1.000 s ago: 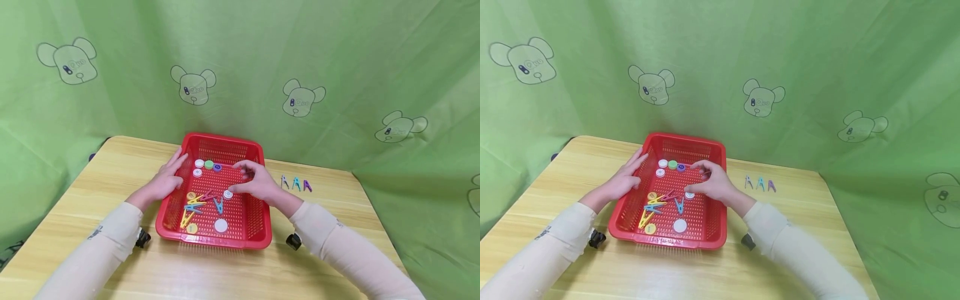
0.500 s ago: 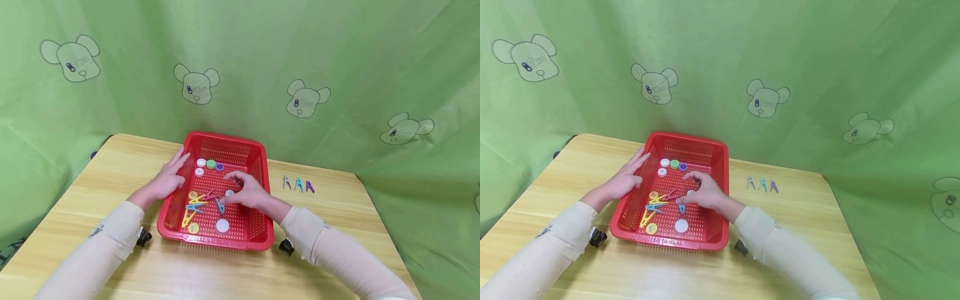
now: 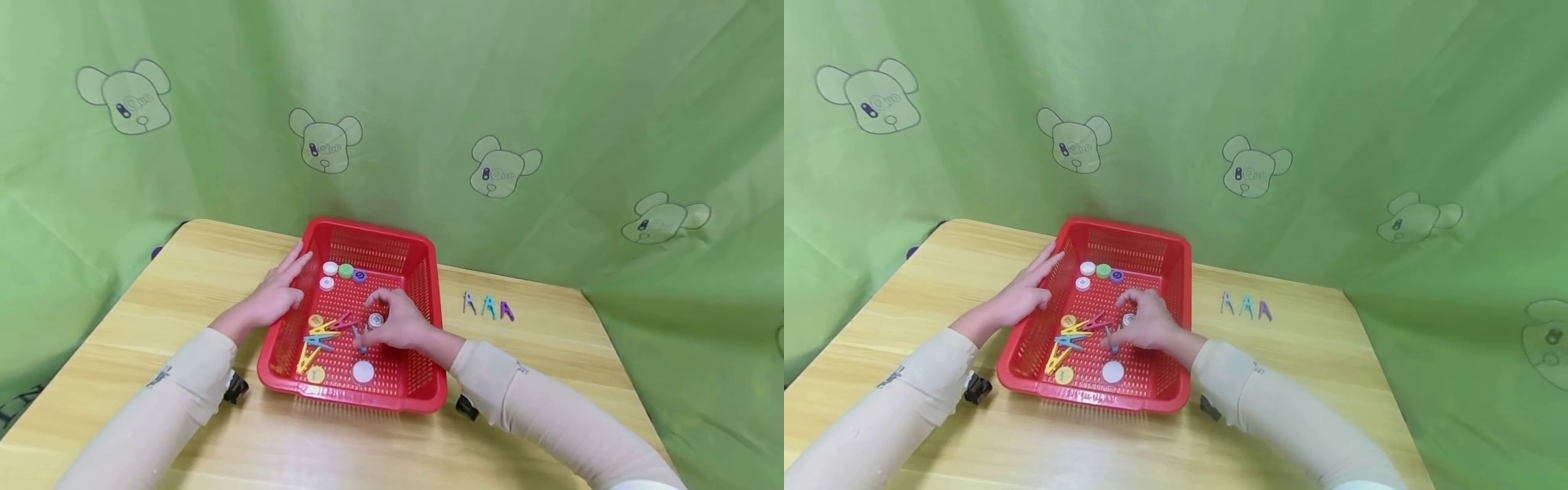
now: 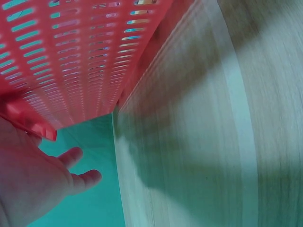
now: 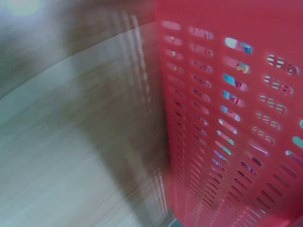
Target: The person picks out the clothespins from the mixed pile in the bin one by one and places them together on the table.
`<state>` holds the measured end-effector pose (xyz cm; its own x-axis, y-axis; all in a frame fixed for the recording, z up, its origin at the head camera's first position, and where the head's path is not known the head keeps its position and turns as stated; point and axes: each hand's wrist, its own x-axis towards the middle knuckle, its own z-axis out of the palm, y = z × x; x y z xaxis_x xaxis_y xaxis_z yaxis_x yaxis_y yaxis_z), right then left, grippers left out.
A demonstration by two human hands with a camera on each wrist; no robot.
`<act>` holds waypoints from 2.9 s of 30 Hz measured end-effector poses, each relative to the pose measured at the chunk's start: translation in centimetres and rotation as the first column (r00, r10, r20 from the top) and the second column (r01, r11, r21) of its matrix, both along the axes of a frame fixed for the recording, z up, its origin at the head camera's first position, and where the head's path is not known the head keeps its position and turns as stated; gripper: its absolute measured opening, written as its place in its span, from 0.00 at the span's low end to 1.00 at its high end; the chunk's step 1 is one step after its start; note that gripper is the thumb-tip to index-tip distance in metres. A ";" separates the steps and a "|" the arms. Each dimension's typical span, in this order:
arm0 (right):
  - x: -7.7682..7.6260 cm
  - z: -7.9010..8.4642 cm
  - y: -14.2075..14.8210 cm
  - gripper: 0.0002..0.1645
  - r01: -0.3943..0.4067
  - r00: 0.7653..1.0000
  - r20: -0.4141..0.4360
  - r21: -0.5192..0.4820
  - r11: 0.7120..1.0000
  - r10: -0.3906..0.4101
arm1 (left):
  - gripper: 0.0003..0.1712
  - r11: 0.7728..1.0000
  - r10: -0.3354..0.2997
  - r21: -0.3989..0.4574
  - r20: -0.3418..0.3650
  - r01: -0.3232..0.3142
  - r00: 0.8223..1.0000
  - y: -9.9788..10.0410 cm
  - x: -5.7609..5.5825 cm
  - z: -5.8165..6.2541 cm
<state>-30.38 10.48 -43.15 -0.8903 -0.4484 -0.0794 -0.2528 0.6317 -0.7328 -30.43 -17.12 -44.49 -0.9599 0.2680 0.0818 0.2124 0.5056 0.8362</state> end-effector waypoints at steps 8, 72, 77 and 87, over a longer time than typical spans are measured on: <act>0.3 -0.1 -0.3 0.41 0.023 0.999 -0.037 0.157 0.987 -0.017 | 0.53 1.000 0.015 0.003 0.010 -0.015 1.000 0.0 0.3 0.2; 0.6 -1.1 -2.0 0.40 0.118 0.992 -0.021 0.473 0.873 -0.122 | 0.52 0.999 0.026 -0.034 -0.028 -0.027 0.999 -0.1 0.2 0.3; 0.6 -1.4 -1.9 0.41 0.104 0.994 -0.018 0.508 0.855 -0.110 | 0.52 0.999 0.026 -0.036 -0.025 -0.027 0.999 0.0 0.2 0.3; 0.5 -1.3 -2.0 0.41 0.092 0.995 -0.008 0.535 0.840 -0.103 | 0.52 0.999 0.033 -0.024 -0.017 -0.034 0.999 0.1 0.3 0.4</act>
